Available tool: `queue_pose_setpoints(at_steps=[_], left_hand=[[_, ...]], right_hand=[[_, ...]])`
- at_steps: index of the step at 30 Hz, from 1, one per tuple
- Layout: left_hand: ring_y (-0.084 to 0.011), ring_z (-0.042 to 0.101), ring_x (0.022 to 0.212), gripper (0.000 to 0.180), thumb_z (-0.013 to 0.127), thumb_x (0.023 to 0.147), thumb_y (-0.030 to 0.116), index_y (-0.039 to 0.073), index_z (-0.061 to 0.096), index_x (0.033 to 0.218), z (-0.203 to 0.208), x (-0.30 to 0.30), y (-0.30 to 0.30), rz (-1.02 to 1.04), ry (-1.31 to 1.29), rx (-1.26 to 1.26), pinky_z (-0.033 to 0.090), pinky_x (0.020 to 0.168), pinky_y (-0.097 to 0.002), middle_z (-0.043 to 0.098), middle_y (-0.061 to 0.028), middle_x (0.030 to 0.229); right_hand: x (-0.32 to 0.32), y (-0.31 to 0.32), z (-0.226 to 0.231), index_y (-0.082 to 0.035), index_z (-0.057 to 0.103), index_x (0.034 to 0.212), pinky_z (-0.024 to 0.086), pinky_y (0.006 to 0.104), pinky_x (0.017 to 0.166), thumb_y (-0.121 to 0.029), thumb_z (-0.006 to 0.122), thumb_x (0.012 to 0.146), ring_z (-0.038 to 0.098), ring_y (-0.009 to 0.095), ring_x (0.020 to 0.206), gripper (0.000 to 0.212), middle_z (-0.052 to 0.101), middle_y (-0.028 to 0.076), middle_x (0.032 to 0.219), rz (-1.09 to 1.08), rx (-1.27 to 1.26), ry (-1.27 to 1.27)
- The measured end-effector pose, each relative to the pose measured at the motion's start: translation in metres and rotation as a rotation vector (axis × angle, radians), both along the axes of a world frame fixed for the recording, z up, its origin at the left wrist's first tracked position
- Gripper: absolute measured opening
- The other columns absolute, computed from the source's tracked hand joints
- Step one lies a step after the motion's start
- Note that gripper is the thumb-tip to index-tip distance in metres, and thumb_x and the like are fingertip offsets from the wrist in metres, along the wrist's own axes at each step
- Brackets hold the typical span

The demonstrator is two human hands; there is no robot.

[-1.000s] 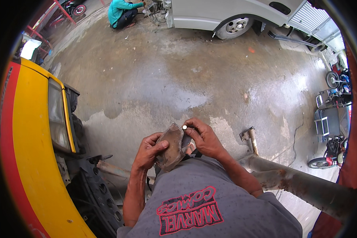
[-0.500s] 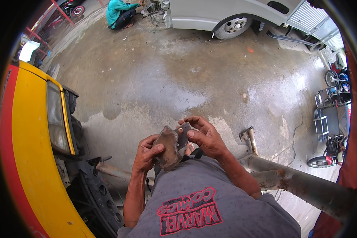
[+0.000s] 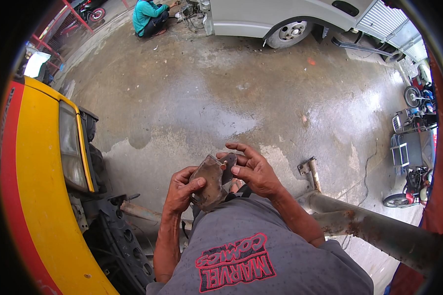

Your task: The person holds a small rusty metal bracket with both hands, turning it over to view different sides and edges. The person squats and stands while continuing to handle the part, occasionally pointing toward a nearby white van.

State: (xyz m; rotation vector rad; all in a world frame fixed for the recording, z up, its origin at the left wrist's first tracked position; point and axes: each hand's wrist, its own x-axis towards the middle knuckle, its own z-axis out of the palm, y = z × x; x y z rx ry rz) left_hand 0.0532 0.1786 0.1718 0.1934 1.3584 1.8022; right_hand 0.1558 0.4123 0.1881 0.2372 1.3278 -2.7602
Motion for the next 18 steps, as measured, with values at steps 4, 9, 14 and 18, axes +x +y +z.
queue_pose_setpoints(at_steps=[4,9,14,18], left_hand=[[-0.0133,0.069,0.087,0.044,0.079,0.088,0.023,-0.005,0.066,0.118,0.003,0.002,0.004,0.042,0.018,-0.013,0.057,0.080,-0.0284,0.073,-0.0088,0.102],[-0.0115,0.068,0.088,0.041,0.079,0.089,0.019,-0.004,0.067,0.121,0.006,-0.002,0.005,-0.006,0.053,-0.081,0.055,0.081,-0.0271,0.074,-0.0071,0.102],[-0.0108,0.068,0.087,0.040,0.079,0.089,0.019,-0.004,0.068,0.120,0.001,0.001,0.012,0.008,0.016,-0.066,0.055,0.080,-0.0264,0.074,-0.0066,0.101],[-0.0110,0.067,0.087,0.041,0.079,0.089,0.019,-0.005,0.068,0.120,0.002,0.004,0.014,0.043,-0.014,-0.040,0.055,0.080,-0.0266,0.073,-0.0068,0.101]], right_hand=[[0.004,-0.006,0.011,-0.005,0.043,0.148,0.048,0.0331,0.105,-0.007,0.061,0.101,0.060,0.020,0.124,0.051,0.062,0.014,0.137,-0.039,0.251,0.057],[-0.002,-0.010,-0.004,-0.006,0.064,0.128,0.050,0.0317,0.099,-0.010,0.059,0.104,0.061,0.016,0.118,0.025,0.065,0.009,0.126,-0.094,0.511,0.009],[-0.005,-0.015,-0.019,-0.008,0.068,0.116,0.050,0.0334,0.100,-0.014,0.064,0.101,0.056,0.020,0.124,0.017,0.052,0.011,0.139,-0.252,0.594,0.049],[-0.010,-0.017,-0.019,-0.012,0.070,0.113,0.048,0.0376,0.102,-0.014,0.068,0.098,0.050,0.024,0.131,0.015,0.044,0.011,0.144,-0.364,0.742,0.154]])
